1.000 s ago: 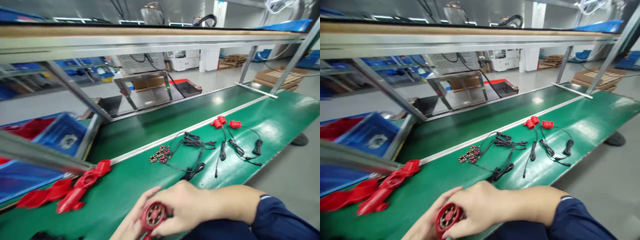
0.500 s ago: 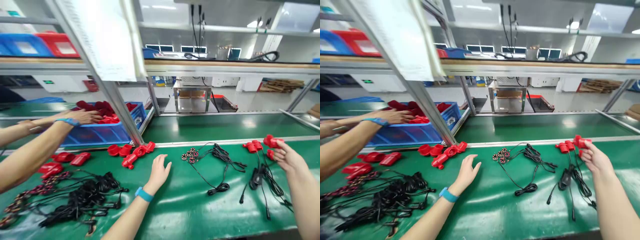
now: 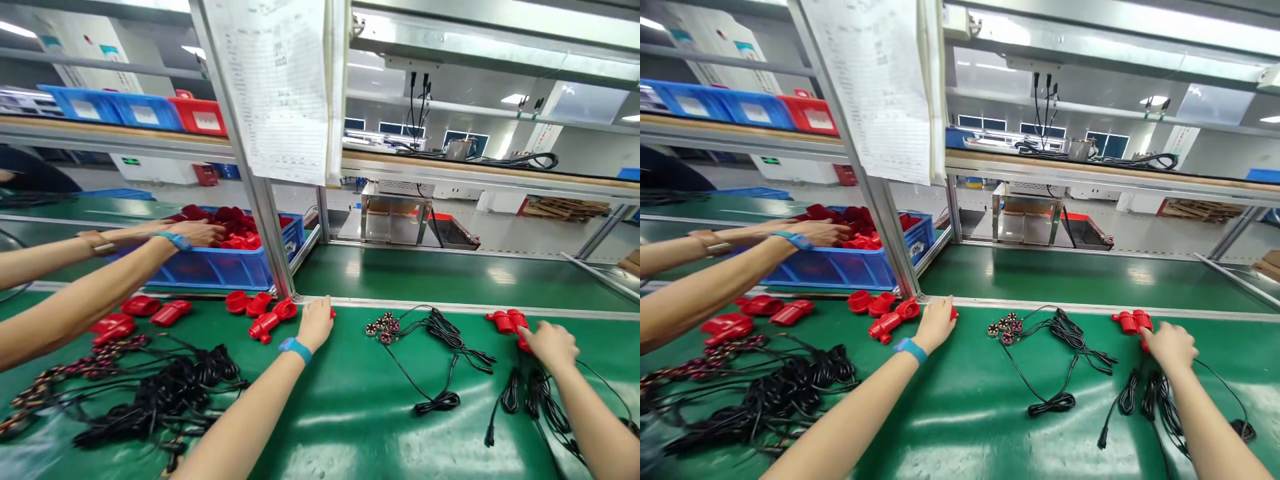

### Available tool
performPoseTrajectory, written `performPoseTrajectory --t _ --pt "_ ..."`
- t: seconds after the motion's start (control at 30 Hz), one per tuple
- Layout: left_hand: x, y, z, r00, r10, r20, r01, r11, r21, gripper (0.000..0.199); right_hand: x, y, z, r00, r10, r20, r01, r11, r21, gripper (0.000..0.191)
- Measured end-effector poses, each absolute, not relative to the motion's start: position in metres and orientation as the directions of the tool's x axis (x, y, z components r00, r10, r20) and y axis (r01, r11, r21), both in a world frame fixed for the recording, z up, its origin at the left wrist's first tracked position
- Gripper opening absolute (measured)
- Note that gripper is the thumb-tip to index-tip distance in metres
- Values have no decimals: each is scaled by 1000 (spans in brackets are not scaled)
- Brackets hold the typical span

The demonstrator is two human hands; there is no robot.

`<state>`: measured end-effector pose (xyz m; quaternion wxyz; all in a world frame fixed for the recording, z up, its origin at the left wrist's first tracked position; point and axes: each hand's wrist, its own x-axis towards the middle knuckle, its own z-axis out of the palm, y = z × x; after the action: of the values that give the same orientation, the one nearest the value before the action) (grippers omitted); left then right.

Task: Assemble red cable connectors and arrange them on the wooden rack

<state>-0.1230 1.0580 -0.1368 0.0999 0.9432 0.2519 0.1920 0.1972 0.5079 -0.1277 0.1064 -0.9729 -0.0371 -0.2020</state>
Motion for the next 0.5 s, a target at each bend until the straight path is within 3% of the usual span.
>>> performPoseTrajectory --t 0.07,0.13,0.23,0.33,0.43,0.5 --pt "-124 1033 -147 796 524 303 414 -836 358 43 158 568 -120 900 245 362 329 -925 -192 45" --pt "-125 1009 -156 788 541 295 395 -811 432 40 105 639 -117 790 512 336 601 -755 -262 41" --pt "-134 980 -162 722 647 246 403 -682 611 45 27 738 -120 600 761 247 792 -523 -315 46" --pt "-150 960 -160 618 776 127 365 -426 828 57 -19 800 -126 477 863 168 865 -428 -260 60" --pt "-163 956 -164 680 716 158 326 -489 809 55 -29 830 -152 469 863 190 883 -458 -104 57" --pt "-166 962 -169 738 643 204 254 -545 799 55 -26 841 -180 413 867 278 906 -423 -25 50"
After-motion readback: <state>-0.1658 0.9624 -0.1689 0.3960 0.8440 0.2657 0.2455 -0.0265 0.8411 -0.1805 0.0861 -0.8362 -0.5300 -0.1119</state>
